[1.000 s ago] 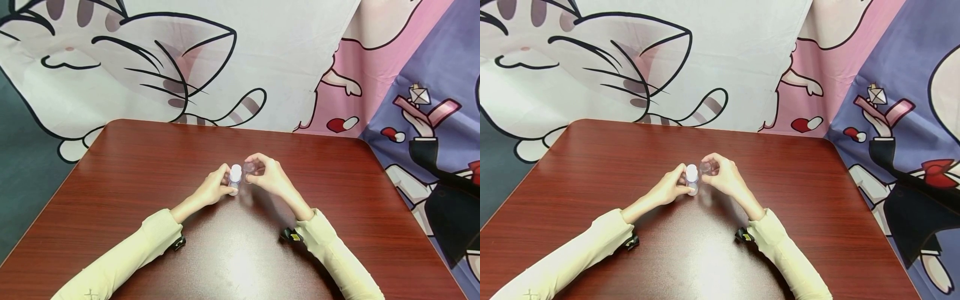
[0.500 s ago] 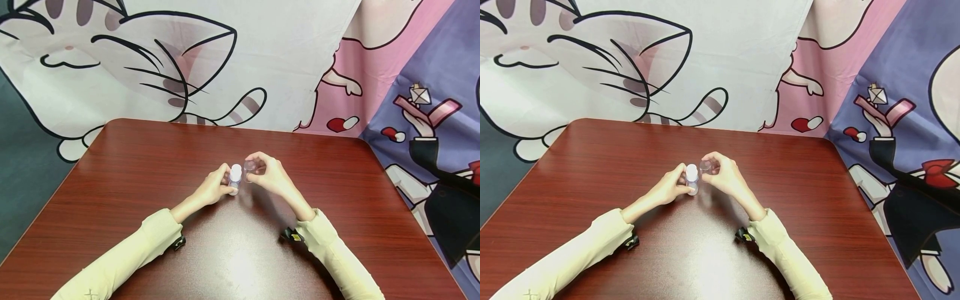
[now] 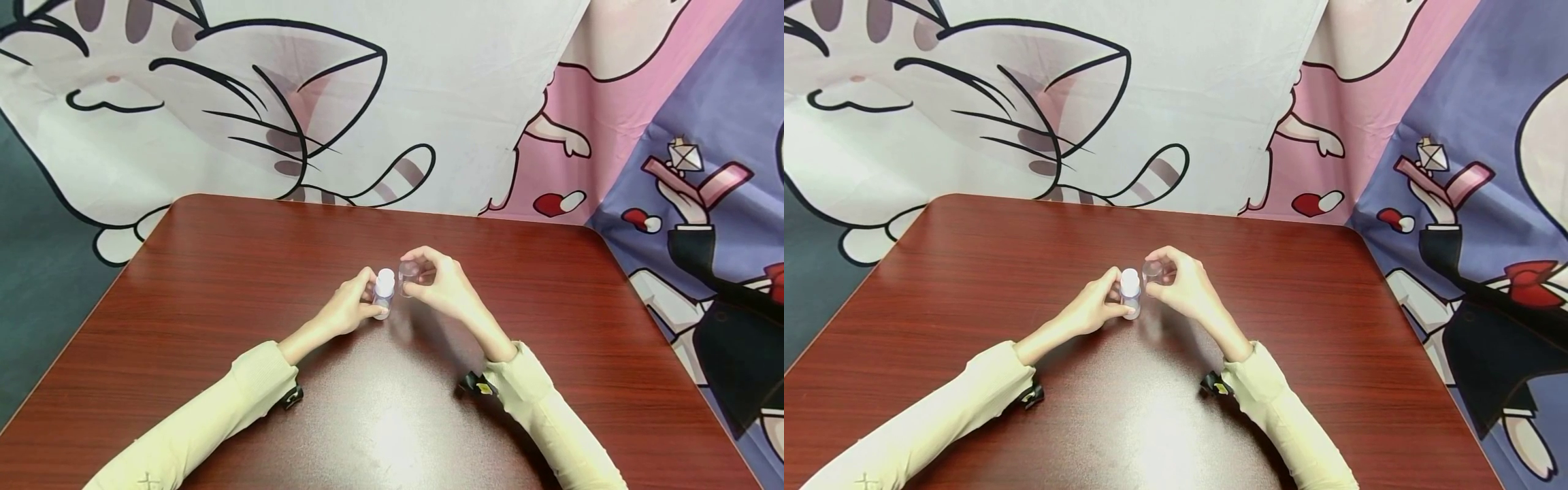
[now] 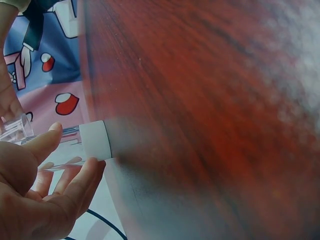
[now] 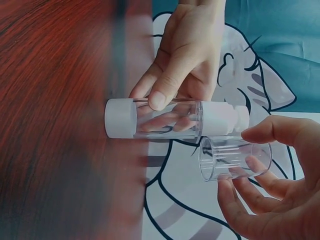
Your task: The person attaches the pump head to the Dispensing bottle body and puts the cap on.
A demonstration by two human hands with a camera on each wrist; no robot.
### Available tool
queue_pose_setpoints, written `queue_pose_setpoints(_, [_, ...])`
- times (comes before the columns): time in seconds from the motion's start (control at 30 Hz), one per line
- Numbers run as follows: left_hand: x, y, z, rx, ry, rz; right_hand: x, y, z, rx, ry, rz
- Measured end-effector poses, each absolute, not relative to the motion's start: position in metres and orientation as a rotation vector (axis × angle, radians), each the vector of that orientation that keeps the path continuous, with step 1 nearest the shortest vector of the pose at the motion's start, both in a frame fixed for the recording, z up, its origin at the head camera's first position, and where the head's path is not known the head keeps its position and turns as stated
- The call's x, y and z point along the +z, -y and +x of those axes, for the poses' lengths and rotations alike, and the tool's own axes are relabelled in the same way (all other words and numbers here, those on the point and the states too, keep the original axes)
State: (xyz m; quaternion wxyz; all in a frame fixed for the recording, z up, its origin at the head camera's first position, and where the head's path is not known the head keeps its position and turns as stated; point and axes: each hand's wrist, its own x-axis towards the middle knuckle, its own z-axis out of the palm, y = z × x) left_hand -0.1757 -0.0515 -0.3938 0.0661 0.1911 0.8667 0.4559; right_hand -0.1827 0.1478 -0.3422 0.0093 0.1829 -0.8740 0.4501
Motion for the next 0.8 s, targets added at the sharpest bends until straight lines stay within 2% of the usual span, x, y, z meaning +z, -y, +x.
queue_pose_setpoints(0.8, [-0.3946, 0.0511, -0.1756, 1.395, -2.607, 0.58, -0.3323, -0.1505, -0.1808, 1.434, 2.682, 0.572])
